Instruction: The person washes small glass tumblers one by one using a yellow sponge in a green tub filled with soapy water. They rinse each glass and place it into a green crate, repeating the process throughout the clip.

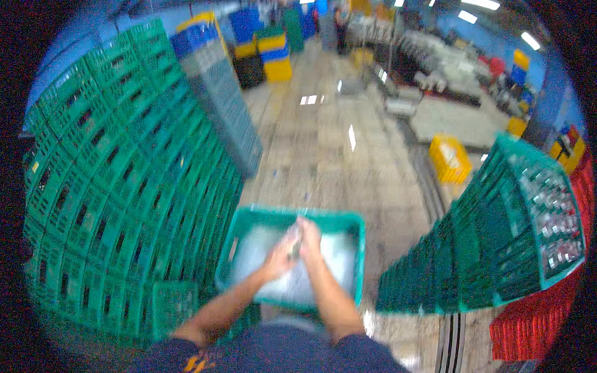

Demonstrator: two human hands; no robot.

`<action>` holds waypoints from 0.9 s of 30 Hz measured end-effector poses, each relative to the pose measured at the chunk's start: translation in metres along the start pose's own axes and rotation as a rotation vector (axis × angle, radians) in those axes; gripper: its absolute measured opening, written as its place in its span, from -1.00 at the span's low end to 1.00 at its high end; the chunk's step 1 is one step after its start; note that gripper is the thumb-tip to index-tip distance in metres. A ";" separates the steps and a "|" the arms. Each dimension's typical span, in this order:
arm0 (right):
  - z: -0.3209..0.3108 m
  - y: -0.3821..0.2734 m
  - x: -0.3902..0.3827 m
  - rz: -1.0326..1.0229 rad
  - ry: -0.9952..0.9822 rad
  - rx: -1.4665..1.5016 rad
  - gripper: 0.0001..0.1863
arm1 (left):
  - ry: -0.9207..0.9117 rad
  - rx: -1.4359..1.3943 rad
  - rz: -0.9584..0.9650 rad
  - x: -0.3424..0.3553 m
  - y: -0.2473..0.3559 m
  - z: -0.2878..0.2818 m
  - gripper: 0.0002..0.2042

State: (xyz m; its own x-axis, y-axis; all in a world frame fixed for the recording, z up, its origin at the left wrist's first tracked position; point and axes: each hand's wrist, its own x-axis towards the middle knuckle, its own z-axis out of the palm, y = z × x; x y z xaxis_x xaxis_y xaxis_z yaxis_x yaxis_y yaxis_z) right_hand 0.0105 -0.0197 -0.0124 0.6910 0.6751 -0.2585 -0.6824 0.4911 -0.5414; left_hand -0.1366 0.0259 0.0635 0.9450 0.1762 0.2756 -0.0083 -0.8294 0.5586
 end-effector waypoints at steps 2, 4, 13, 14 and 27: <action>0.000 -0.003 -0.015 0.020 0.019 -0.109 -0.74 | 0.082 0.015 -0.032 0.009 -0.004 -0.008 -0.56; 0.002 -0.007 -0.036 0.209 -0.179 -0.278 -0.54 | 0.202 -0.149 -0.419 0.019 -0.012 -0.017 -0.70; 0.011 -0.004 -0.083 0.154 -0.393 -0.047 -0.16 | 0.654 -1.085 -0.823 0.051 -0.008 -0.023 -0.65; 0.011 -0.002 -0.079 0.157 -0.316 0.044 -0.21 | 0.733 -1.006 -0.738 0.048 -0.002 -0.019 -0.65; 0.018 0.010 -0.048 0.029 0.289 0.025 -0.28 | 0.242 0.121 -0.170 0.028 0.011 0.018 -0.57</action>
State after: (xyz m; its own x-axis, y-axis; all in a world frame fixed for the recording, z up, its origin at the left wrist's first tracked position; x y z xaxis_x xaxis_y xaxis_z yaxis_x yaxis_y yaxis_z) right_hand -0.0335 -0.0380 0.0090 0.7078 0.5059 -0.4931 -0.7062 0.4893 -0.5117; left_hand -0.1042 0.0118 0.0631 0.8241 0.4267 0.3727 0.1958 -0.8318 0.5193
